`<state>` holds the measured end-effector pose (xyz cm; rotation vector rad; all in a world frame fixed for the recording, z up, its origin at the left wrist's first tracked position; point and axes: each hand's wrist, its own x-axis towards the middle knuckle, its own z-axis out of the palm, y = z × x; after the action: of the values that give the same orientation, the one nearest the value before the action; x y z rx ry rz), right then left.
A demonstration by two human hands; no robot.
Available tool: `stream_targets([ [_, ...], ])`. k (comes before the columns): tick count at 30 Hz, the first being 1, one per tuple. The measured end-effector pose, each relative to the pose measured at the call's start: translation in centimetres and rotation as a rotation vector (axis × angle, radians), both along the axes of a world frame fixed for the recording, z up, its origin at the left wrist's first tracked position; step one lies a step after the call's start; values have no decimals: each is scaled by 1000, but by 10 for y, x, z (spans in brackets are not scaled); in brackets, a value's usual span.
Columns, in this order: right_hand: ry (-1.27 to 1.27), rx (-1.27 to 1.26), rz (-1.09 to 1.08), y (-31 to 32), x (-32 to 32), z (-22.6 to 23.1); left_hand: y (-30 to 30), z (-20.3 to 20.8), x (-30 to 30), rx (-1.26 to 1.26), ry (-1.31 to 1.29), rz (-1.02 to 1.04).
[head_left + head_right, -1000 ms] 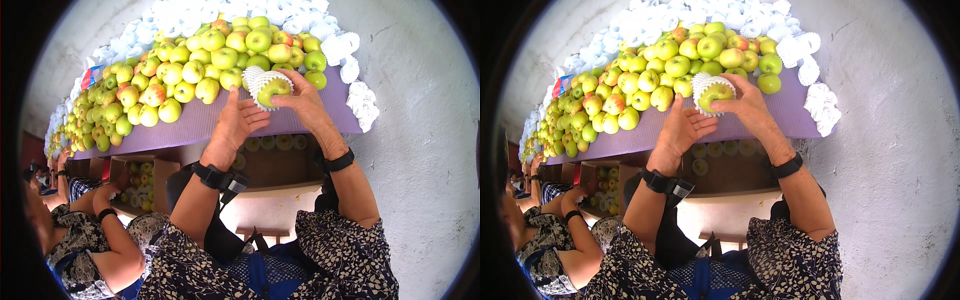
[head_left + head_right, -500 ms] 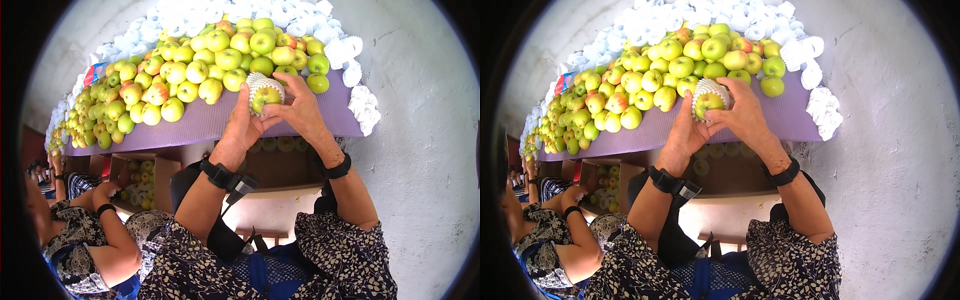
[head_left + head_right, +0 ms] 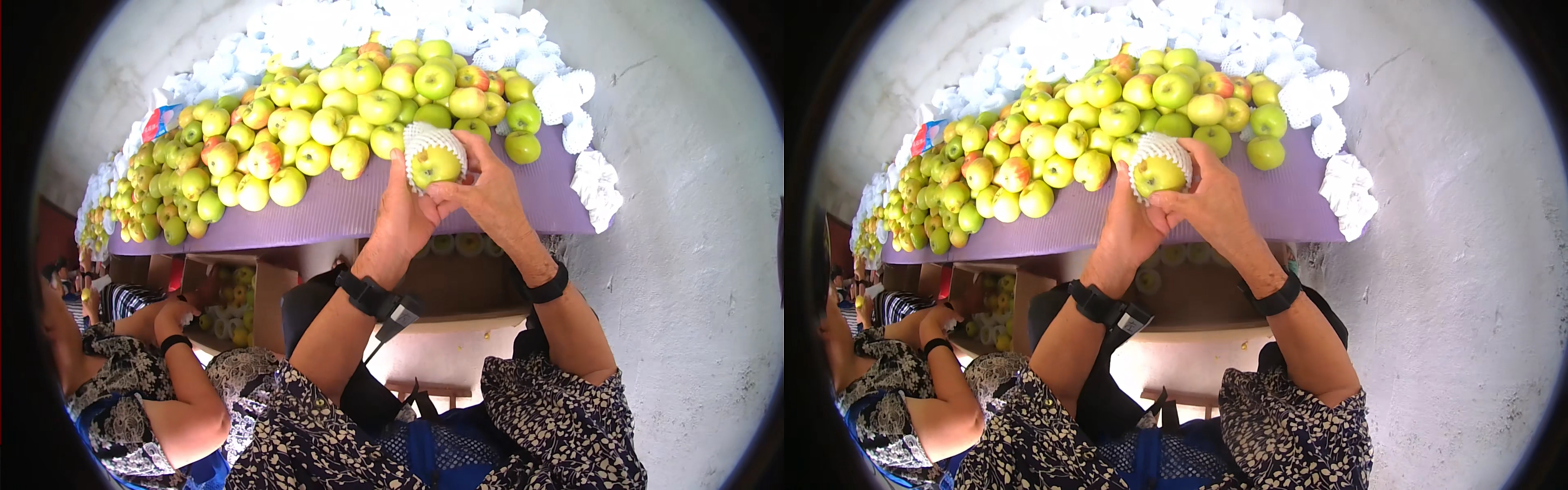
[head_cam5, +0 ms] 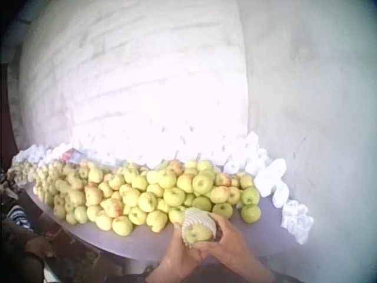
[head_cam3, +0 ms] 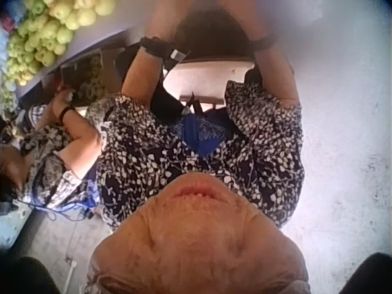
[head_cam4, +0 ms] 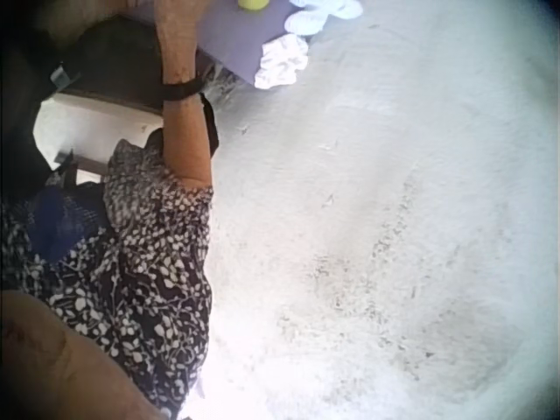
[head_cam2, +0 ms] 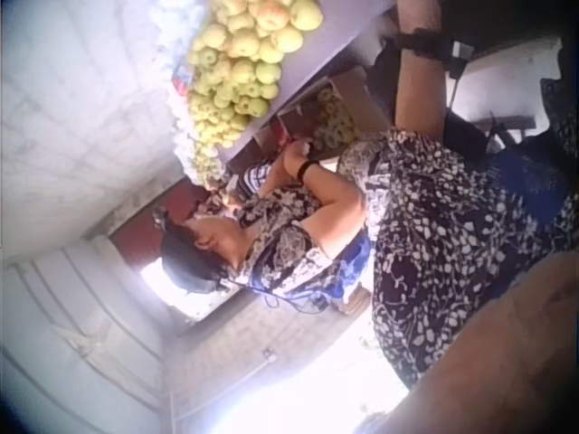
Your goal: The person packs fruit by hand, picking up a foam sleeve and an apple, sliding the apple into the sleeve, and placing the sleeved apple into a cardboard box.
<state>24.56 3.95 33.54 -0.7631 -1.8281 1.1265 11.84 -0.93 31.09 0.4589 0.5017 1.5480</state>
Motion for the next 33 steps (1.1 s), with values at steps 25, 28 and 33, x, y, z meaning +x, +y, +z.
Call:
stream_targets([
  [25, -199, 559, -65, -7, -4, 3, -7, 8, -6, 25, -62, -11],
  [28, -220, 494, -13, -11, -3, -2, -9, 7, -7, -1, -62, -31],
  [33, -168, 583, -7, -13, -4, -1, -6, -3, -7, 71, 1, 48],
])
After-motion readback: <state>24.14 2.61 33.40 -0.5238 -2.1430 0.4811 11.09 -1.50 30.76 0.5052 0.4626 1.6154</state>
